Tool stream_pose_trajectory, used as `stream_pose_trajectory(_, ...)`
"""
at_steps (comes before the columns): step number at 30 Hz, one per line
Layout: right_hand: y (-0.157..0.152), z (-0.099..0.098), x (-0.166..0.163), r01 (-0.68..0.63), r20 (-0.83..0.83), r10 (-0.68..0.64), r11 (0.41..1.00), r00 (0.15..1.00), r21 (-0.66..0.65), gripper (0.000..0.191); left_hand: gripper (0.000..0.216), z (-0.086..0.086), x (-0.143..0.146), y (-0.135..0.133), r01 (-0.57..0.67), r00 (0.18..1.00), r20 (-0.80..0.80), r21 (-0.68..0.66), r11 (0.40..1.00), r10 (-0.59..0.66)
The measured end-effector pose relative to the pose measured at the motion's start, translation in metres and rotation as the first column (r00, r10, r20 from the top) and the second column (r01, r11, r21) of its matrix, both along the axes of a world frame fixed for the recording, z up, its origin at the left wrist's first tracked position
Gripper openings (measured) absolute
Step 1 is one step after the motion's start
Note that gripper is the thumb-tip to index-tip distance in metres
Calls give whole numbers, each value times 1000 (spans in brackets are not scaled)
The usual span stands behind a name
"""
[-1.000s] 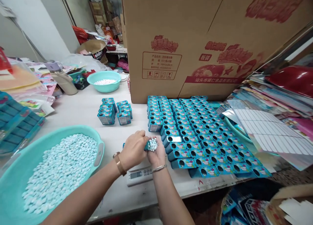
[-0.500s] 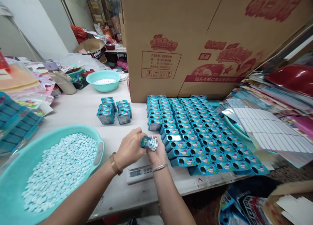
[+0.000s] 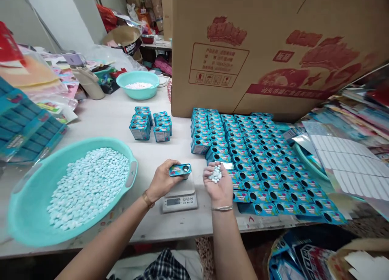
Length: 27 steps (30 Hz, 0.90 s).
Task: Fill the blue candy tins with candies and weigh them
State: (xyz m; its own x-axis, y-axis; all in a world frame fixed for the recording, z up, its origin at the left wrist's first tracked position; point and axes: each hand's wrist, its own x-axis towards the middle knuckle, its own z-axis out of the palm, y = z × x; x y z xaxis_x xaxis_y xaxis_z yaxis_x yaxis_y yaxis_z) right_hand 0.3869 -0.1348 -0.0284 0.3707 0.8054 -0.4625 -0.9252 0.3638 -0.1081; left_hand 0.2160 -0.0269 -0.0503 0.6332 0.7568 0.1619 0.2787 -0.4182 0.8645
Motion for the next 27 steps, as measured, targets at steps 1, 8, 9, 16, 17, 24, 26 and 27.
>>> stream_pose_trajectory(1, -7, 4, 3, 12, -5, -12, 1000, 1000, 13, 11, 39, 0, -3, -1, 10, 1000, -11, 19, 1000, -10)
stream_pose_trajectory(8, -67, 14, 28, 115, 63, -119, 991, 991, 62, 12, 57, 39, -18, -39, -73, 991, 127, 327, 942, 33)
stream_pose_trajectory(9, -75, 14, 31, 142, 68, -145, 988, 987, 54, 14, 49, 41, -14, -51, 7, 994, 103, 341, 940, -44)
stream_pose_trajectory(16, -102, 7, 37, 196, 9, -196, 980, 981, 33, 20, 33, 1, 83, -89, 393, 784, -583, 199, 898, -213)
stream_pose_trajectory(17, -105, 6, 37, 186, 8, -186, 982, 983, 27, 20, 29, -7, 98, -87, 384, 757, -625, 189, 904, -191)
stream_pose_trajectory(24, -122, -3, 40, 102, 1, -102, 995, 995, 2, 21, 25, -48, 137, -86, 257, 717, -691, 144, 956, -89)
stream_pose_trajectory(26, -120, -3, 40, 70, 4, -70, 998, 998, 3, 22, 25, -55, 138, -88, 238, 725, -684, 142, 961, -79)
stream_pose_trajectory(27, -118, -2, 40, 57, 7, -57, 998, 998, 3, 22, 25, -56, 137, -89, 232, 729, -680, 141, 962, -76)
